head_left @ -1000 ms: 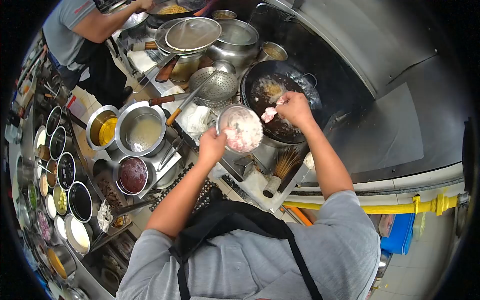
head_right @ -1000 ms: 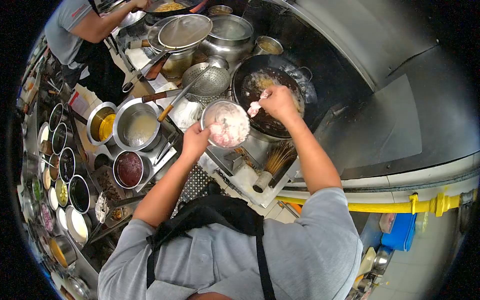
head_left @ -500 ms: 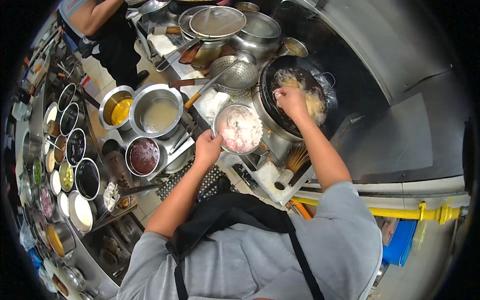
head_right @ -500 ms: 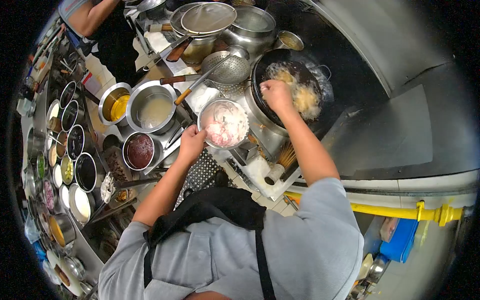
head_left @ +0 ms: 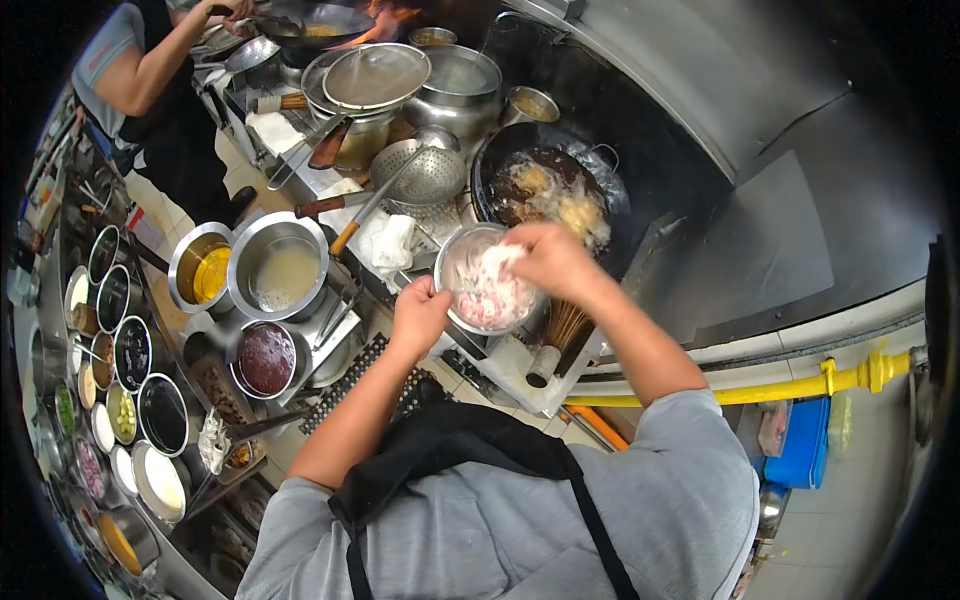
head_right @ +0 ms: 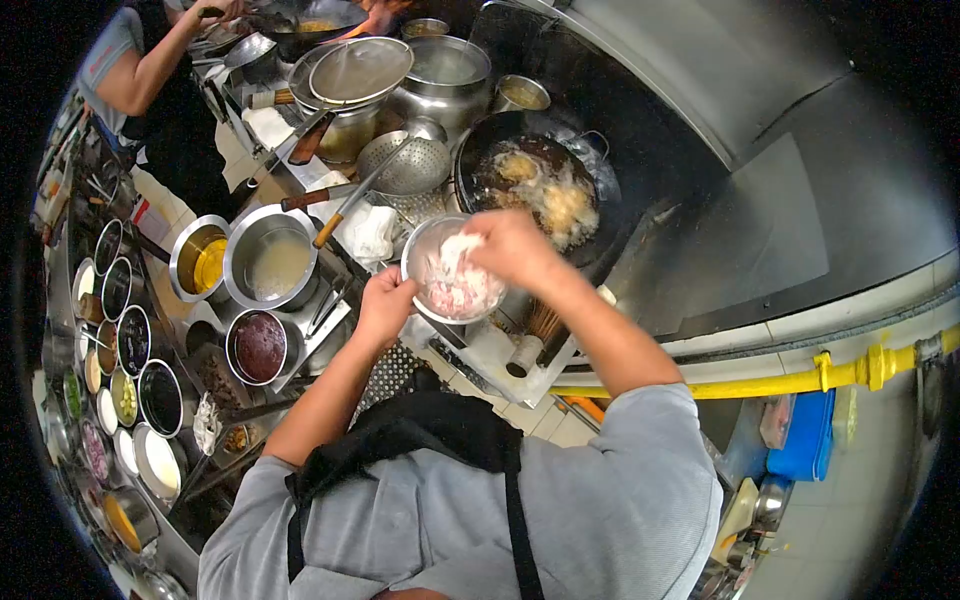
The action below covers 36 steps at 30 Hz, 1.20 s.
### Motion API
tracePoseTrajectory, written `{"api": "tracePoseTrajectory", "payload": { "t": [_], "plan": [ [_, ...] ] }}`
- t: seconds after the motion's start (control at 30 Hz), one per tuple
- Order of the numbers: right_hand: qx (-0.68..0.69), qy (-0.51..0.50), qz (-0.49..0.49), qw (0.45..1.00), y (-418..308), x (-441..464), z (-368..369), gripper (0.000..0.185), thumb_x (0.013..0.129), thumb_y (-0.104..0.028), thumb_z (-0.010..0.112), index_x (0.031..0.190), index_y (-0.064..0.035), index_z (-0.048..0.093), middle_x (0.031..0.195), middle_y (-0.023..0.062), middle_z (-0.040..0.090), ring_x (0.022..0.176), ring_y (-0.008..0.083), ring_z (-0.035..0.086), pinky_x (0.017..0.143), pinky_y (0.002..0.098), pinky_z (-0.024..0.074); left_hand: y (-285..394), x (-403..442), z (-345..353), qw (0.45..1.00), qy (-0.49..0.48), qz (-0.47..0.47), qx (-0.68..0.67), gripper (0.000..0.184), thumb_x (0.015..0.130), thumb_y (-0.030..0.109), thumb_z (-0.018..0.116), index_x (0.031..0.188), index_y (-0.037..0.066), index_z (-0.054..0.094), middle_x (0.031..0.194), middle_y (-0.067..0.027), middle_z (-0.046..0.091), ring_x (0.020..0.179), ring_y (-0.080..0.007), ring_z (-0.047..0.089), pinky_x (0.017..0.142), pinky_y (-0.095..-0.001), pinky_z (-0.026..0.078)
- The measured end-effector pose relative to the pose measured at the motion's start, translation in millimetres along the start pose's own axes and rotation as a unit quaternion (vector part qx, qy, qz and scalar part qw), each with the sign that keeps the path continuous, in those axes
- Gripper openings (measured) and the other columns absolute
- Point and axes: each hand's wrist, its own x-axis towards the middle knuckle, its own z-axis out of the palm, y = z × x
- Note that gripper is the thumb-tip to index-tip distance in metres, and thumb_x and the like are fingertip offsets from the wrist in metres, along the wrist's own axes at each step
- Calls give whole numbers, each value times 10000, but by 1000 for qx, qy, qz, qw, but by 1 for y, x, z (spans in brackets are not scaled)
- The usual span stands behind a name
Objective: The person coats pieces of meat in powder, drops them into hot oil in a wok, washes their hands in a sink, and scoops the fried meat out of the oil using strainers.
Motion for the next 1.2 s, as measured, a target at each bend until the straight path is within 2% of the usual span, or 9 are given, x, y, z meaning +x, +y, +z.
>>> {"api": "tracePoseTrajectory", "payload": {
  "t": [0.17, 0.23, 0.3, 0.37, 0.77, 0.9, 0.97, 1.03, 1.2],
  "plan": [
    [9, -5, 18, 1000, 29, 33, -27, 290, 694, -66, 689, 982, -34, 691, 844, 91, 697, 749, 101, 627, 711, 259, 500, 11, 32, 19, 1000, 12, 23, 15, 141, 790, 83, 565, 664, 34, 525, 580, 8, 509, 496, -76, 460, 456, -256, 380],
    [-95, -37, 4, 995, 53, 44, -14, 324, 665, -62, 647, 985, -36, 690, 833, 154, 679, 716, 215, 646, 694, 309, 509, 20, 38, 33, 1000, 7, 21, -8, 158, 788, 88, 566, 652, 40, 505, 574, 11, 496, 494, -77, 459, 457, -259, 386],
    [-21, -58, 34, 998, 61, 51, -18, 333, 660, -65, 637, 986, -26, 686, 844, 177, 673, 737, 242, 647, 716, 309, 508, 23, 47, 41, 999, 6, 37, 3, 179, 790, 93, 567, 639, 45, 485, 566, 9, 483, 492, -79, 457, 458, -262, 391],
    [-31, 11, 66, 997, 66, 56, -25, 287, 670, -26, 637, 953, 2, 674, 773, 55, 670, 697, 94, 603, 664, 257, 491, 21, 54, 48, 999, 3, 43, -10, 194, 789, 94, 568, 628, 50, 470, 565, 3, 481, 494, -81, 455, 459, -263, 391],
    [279, 150, 83, 945, 95, 82, -114, 229, 738, 22, 659, 963, 3, 623, 773, 55, 652, 594, 82, 572, 537, 212, 456, 34, 90, 83, 999, 21, -41, -24, 147, 794, 102, 570, 677, 28, 519, 636, -36, 535, 549, -118, 537, 523, -286, 490],
    [188, 112, 74, 973, 110, 92, -108, 226, 710, -11, 672, 932, 25, 657, 732, 62, 652, 621, 105, 591, 579, 242, 481, 37, 120, 111, 1000, -8, -10, -6, 100, 799, 95, 560, 750, 9, 549, 719, -56, 571, 638, -150, 587, 591, -307, 549],
    [-37, 126, 58, 990, 127, 98, -96, 293, 646, -102, 689, 921, -3, 693, 788, 133, 677, 705, 186, 658, 670, 309, 516, 40, 116, 119, 999, -36, -22, 11, 74, 808, 86, 545, 798, 13, 558, 770, -57, 582, 718, -158, 610, 630, -321, 571],
    [-11, 184, 57, 981, 138, 99, -95, 267, 651, -110, 684, 898, -9, 696, 803, 129, 682, 723, 187, 658, 686, 309, 513, 44, 116, 126, 1000, 2, 5, -11, 135, 791, 107, 568, 749, -21, 574, 670, -77, 577, 538, -159, 568, 489, -315, 506],
    [4, 231, 85, 969, 176, 117, -113, 263, 631, -135, 710, 859, -5, 694, 767, 117, 684, 690, 191, 657, 668, 307, 508, 28, 117, 105, 1000, 8, -12, -5, 167, 809, 117, 572, 861, -37, 611, 743, -100, 627, 573, -161, 591, 496, -304, 494]
  ]
}}
